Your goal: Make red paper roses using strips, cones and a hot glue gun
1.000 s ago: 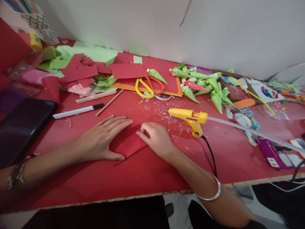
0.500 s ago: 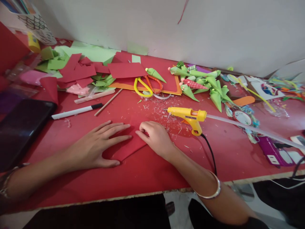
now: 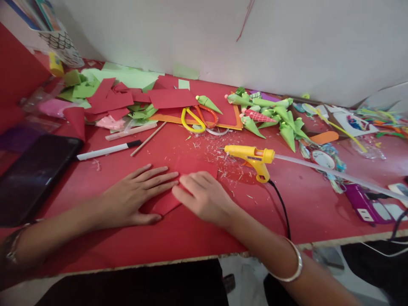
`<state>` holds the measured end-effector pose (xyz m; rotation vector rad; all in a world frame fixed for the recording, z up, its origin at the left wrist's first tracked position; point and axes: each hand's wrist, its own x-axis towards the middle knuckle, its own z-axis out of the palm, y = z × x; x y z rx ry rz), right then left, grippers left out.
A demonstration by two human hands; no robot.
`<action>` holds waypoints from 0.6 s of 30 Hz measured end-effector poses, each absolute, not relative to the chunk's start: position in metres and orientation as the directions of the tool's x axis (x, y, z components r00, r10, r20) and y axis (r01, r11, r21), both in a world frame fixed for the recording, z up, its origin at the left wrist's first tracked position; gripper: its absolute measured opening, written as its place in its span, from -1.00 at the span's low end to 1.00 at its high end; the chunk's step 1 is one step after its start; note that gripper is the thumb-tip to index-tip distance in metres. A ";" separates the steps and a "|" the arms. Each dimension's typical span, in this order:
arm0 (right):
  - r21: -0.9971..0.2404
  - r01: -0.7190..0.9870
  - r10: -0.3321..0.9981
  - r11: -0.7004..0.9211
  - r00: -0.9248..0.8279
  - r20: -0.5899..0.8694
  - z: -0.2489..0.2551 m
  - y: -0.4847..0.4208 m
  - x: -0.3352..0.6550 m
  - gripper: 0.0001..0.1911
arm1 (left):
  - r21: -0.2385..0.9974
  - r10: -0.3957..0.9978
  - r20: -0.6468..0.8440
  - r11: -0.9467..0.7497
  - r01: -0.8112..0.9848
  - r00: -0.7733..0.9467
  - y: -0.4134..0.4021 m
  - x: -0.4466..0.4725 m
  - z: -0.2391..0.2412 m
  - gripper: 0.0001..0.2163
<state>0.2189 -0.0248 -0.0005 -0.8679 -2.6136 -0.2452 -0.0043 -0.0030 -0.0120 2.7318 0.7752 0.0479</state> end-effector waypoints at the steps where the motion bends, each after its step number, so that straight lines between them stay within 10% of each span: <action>1: 0.017 0.549 0.502 0.836 -0.777 0.380 0.003 -0.030 0.218 -0.83 | 0.300 0.516 -0.050 -0.809 0.506 0.855 -0.003 -0.005 -0.012 -0.36; 18: -0.171 0.598 0.621 0.783 -0.763 0.178 -0.002 -0.045 0.253 -0.69 | 0.311 0.531 -0.050 -0.796 0.519 0.846 -0.005 -0.003 -0.008 -0.35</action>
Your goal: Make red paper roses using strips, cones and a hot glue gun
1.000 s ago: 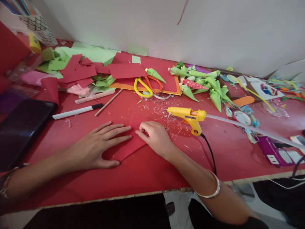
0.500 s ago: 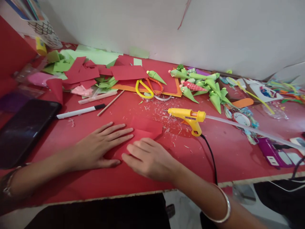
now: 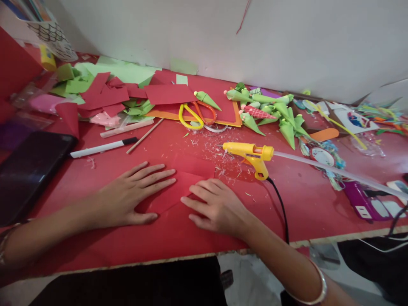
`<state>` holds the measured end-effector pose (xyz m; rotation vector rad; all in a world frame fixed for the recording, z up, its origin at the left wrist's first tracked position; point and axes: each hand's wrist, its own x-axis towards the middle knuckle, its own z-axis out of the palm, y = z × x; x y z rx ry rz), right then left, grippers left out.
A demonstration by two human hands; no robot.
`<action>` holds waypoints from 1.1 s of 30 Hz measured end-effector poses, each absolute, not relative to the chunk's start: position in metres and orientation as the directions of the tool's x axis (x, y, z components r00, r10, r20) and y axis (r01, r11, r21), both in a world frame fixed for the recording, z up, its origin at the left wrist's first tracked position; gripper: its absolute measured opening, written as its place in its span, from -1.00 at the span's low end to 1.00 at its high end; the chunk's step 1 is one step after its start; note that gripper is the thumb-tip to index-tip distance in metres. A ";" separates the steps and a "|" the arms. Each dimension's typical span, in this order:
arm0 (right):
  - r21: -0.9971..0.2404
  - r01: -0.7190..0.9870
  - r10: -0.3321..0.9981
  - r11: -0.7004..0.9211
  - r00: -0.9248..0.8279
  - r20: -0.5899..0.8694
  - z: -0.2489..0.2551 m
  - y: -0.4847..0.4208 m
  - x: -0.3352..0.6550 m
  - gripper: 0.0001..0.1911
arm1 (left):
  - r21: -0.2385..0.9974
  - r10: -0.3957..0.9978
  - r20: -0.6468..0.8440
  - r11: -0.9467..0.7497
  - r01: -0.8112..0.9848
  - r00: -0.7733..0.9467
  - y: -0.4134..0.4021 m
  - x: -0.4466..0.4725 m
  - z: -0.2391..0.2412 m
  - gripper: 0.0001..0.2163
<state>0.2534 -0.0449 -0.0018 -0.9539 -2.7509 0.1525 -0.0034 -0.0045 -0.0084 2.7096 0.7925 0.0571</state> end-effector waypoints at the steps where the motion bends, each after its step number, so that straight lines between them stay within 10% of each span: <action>1: -0.161 0.614 0.634 0.773 -0.750 0.185 -0.002 -0.043 0.259 -0.68 | 0.310 0.531 -0.054 -0.796 0.520 0.845 -0.004 -0.003 -0.008 -0.35; 17: -0.175 0.808 0.820 0.562 -0.517 0.248 -0.011 -0.045 0.290 -0.70 | 0.324 0.522 -0.075 -0.793 0.516 0.850 -0.003 -0.006 -0.002 -0.29; 33: -0.314 0.865 0.913 0.392 -0.408 0.016 0.007 -0.043 0.238 -0.54 | 0.213 0.548 0.051 -0.823 0.527 0.835 -0.008 0.017 0.013 -0.37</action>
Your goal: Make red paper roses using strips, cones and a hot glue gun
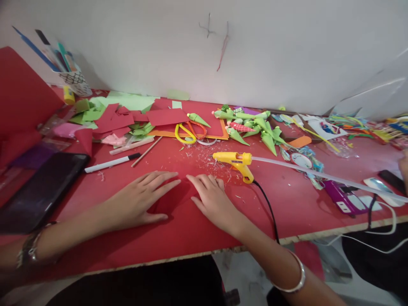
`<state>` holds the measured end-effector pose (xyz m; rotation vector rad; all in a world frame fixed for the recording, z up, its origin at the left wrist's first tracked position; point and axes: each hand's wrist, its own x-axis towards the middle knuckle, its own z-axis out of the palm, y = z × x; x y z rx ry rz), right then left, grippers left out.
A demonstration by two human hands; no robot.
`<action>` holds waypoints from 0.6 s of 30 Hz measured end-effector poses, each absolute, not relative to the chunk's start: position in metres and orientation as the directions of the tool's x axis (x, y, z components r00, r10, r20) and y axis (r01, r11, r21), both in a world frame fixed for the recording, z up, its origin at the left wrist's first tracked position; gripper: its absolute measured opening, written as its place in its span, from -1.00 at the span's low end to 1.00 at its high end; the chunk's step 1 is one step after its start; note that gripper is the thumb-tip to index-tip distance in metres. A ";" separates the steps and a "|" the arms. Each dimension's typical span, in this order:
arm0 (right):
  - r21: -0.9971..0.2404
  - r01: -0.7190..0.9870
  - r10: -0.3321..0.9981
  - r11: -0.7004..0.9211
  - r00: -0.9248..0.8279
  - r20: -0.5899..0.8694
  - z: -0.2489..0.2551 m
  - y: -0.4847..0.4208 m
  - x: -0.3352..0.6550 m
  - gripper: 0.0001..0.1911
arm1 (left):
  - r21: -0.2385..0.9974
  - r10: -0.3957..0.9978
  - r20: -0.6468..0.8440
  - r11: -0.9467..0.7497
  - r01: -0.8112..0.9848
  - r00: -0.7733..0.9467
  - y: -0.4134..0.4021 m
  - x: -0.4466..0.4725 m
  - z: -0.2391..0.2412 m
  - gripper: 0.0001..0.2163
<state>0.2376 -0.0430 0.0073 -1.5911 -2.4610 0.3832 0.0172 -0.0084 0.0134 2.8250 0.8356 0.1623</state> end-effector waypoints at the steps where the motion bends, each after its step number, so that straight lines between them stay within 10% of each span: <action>1: -0.322 0.862 0.913 0.391 -0.407 0.017 0.009 -0.043 0.237 -0.55 | 0.198 0.550 0.062 -0.825 0.530 0.833 -0.009 0.020 0.013 -0.37; 12: -0.866 0.475 0.955 0.154 -0.295 0.008 0.010 -0.036 0.222 -0.64 | -0.143 0.432 0.280 -0.865 0.482 0.858 -0.018 0.028 0.022 -0.65; 18: -0.898 0.404 0.932 0.174 -0.362 0.018 0.028 -0.045 0.213 -0.66 | -0.303 0.319 0.358 -0.849 0.432 0.877 -0.011 0.021 0.028 -0.77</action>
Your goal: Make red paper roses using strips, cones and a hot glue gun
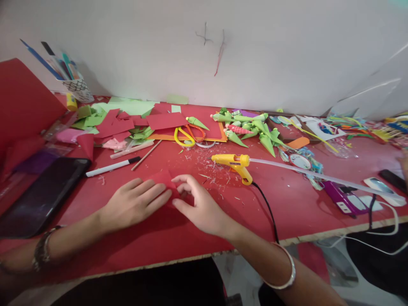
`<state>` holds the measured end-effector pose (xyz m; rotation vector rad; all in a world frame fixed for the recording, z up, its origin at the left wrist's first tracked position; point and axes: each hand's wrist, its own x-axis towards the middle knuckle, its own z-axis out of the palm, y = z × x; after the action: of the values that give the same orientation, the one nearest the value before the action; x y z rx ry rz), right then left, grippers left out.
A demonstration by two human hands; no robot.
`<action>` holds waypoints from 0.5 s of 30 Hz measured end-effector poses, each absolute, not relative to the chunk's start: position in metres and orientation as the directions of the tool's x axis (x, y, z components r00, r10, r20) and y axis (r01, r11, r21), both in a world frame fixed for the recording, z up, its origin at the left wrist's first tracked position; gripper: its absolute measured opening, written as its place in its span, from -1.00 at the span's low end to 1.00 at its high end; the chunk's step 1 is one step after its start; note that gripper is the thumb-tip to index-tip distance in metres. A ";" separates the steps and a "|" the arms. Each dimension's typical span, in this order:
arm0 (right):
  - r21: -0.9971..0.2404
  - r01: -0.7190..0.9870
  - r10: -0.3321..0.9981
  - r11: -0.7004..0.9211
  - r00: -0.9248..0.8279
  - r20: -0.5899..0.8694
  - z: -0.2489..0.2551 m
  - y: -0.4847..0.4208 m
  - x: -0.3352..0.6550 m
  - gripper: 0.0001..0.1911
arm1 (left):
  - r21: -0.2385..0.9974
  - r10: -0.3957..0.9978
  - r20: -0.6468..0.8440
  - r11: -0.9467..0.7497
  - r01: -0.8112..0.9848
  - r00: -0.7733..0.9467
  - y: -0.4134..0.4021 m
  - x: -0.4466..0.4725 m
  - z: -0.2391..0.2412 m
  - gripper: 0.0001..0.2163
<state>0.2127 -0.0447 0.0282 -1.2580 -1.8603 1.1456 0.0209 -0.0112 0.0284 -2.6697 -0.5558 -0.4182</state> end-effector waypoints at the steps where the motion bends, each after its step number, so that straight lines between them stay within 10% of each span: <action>1: -0.874 0.429 0.921 0.229 -0.387 0.051 0.030 -0.046 0.215 -0.60 | -0.280 0.341 0.376 -0.845 0.456 0.862 -0.009 0.018 0.029 -0.77; 5: -0.567 0.597 0.810 0.568 -0.530 0.253 0.028 -0.047 0.229 -0.21 | -0.110 0.420 0.435 -0.853 0.510 0.796 -0.001 0.005 0.029 -0.79; 10: -0.044 0.685 0.629 0.727 -0.639 0.442 0.018 -0.049 0.237 -0.64 | -0.033 0.332 0.454 -0.921 0.388 0.827 0.006 -0.001 0.025 -0.76; 15: 0.200 0.616 0.517 0.762 -0.764 0.386 0.007 -0.047 0.234 -0.70 | 0.005 0.323 0.270 -0.943 0.334 0.907 0.005 -0.001 0.014 -0.81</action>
<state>0.2341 -0.0473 0.0073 -0.8762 -2.6506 -0.4569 -0.0015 0.0050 0.0144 -3.0273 -0.5213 -0.4169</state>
